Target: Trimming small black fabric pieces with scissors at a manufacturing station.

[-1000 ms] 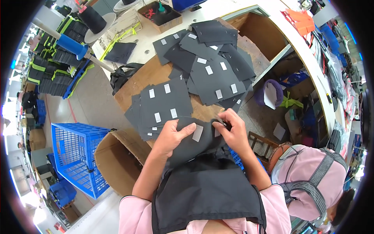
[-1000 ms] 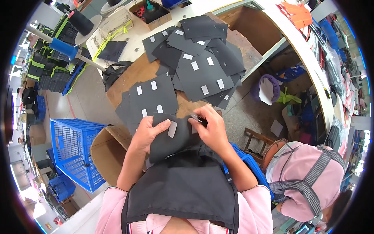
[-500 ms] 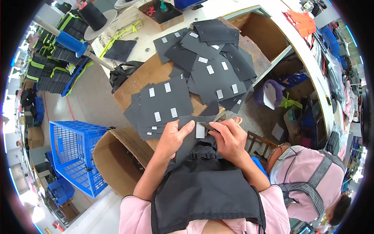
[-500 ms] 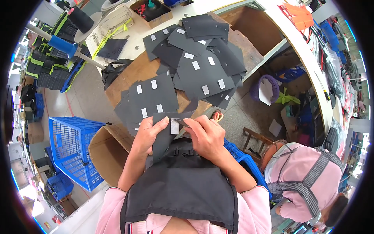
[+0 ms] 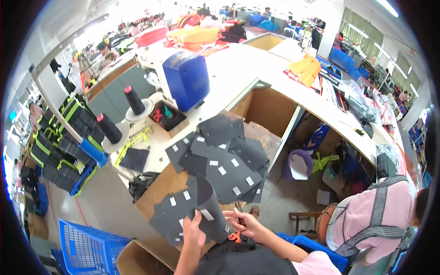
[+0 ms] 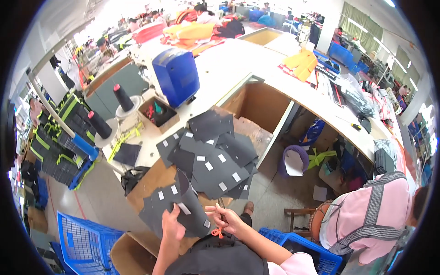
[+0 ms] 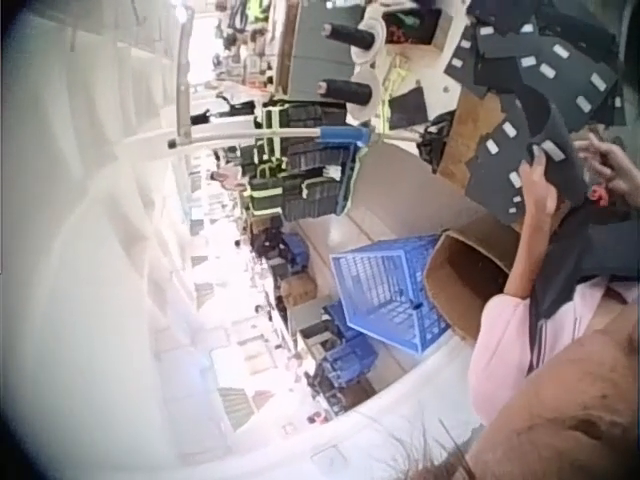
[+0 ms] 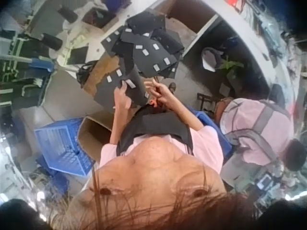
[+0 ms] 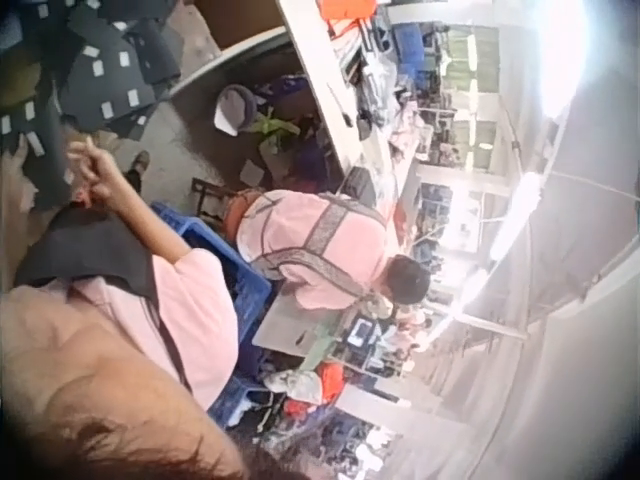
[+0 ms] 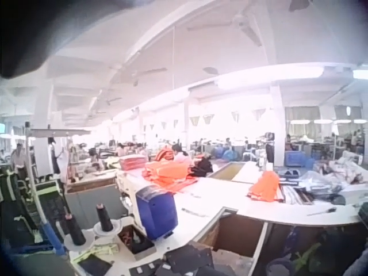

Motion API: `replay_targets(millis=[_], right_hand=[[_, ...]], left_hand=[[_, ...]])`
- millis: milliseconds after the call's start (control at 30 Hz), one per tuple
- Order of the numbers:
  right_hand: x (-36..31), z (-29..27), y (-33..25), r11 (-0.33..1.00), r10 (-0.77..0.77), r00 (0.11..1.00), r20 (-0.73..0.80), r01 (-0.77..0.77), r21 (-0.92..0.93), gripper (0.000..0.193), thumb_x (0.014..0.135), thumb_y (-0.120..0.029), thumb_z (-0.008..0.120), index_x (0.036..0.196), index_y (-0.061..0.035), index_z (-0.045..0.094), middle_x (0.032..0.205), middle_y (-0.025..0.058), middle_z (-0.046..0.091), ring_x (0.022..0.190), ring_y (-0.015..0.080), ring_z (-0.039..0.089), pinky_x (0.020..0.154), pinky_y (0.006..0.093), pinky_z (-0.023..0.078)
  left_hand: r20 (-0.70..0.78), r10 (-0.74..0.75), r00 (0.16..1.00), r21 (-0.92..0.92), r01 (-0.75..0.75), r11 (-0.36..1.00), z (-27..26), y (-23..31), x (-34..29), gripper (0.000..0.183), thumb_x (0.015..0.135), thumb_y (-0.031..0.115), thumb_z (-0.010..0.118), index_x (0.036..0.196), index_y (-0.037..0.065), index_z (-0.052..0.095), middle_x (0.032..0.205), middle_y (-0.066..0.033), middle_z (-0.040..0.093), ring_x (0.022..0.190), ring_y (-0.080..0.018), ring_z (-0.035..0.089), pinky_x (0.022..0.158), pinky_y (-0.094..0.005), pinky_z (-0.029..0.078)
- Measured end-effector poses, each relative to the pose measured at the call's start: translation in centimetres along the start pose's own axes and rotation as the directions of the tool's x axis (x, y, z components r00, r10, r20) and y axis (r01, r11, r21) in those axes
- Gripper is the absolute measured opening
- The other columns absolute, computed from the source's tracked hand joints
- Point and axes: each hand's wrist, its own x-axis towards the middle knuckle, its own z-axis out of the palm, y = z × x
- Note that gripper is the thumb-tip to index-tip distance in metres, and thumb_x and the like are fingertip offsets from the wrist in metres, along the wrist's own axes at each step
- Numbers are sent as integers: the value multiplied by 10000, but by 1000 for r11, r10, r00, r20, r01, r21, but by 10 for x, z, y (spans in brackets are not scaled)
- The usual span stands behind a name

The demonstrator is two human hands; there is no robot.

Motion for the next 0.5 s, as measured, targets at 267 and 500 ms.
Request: replay_targets(millis=[267,500], right_hand=[[17,23,-32,999,34,995,99,-30,-40,148,927,-208,535,847,-86,507,604,-22,438,397,54,297,376,202,216],[-16,91,-64,519,-667,744,-27,438,-734,91,838,-84,637,906,-30,609,686,2,540,532,84,460,484,206,356]], left_hand=[[117,77,990,-269,-43,962,-42,-24,-11,196,932,181,500,1080,62,550,1088,-72,609,1040,-244,574,934,-433,440],[200,281,939,195,-319,928,-58,25,-13,631,834,444,611,1293,49,434,1303,-128,483,1200,-221,456,977,-361,367]])
